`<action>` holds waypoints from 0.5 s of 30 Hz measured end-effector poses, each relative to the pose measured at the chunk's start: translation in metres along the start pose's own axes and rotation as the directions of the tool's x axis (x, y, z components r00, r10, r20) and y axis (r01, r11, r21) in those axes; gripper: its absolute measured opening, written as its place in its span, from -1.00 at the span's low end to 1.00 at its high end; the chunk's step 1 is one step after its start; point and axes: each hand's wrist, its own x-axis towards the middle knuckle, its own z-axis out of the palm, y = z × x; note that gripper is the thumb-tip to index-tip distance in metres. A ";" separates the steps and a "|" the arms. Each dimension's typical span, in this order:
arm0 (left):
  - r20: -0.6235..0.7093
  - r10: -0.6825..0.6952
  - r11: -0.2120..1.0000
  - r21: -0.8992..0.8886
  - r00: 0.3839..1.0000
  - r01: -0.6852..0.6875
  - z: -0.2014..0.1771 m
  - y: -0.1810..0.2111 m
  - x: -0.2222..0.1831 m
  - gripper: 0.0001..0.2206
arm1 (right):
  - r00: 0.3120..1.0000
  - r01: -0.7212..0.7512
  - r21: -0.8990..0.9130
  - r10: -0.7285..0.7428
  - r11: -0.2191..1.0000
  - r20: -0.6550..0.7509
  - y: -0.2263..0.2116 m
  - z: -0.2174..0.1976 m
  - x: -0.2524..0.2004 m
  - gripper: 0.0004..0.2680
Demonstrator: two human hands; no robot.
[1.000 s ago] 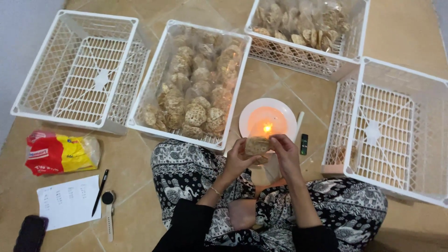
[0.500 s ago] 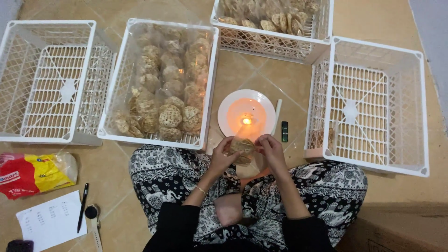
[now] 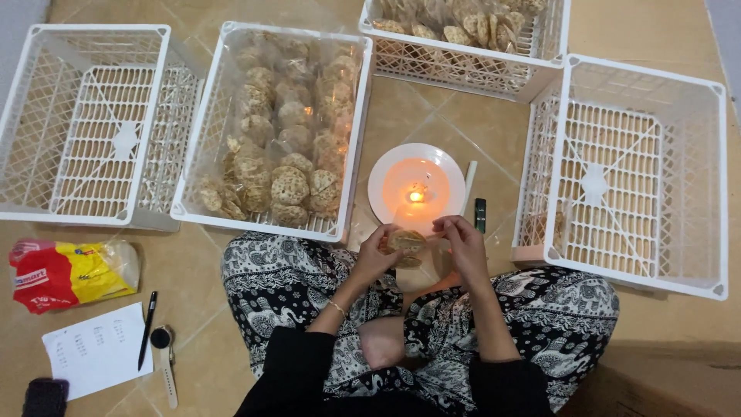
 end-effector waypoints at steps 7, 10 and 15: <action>0.016 -0.049 0.997 -0.066 0.999 0.050 -0.006 0.005 -0.002 -0.44 | 0.996 0.053 -0.001 -0.053 0.999 0.076 0.000 0.005 0.001 -0.82; 0.039 -0.094 0.990 -0.102 0.995 0.097 -0.007 -0.003 0.003 -0.46 | 0.996 0.016 -0.015 -0.014 1.000 0.090 0.010 0.007 0.003 -0.78; 0.057 -0.084 0.991 -0.096 0.995 0.089 -0.008 -0.008 0.006 -0.45 | 0.993 -0.019 -0.022 0.021 1.000 0.119 0.036 0.006 0.009 -0.91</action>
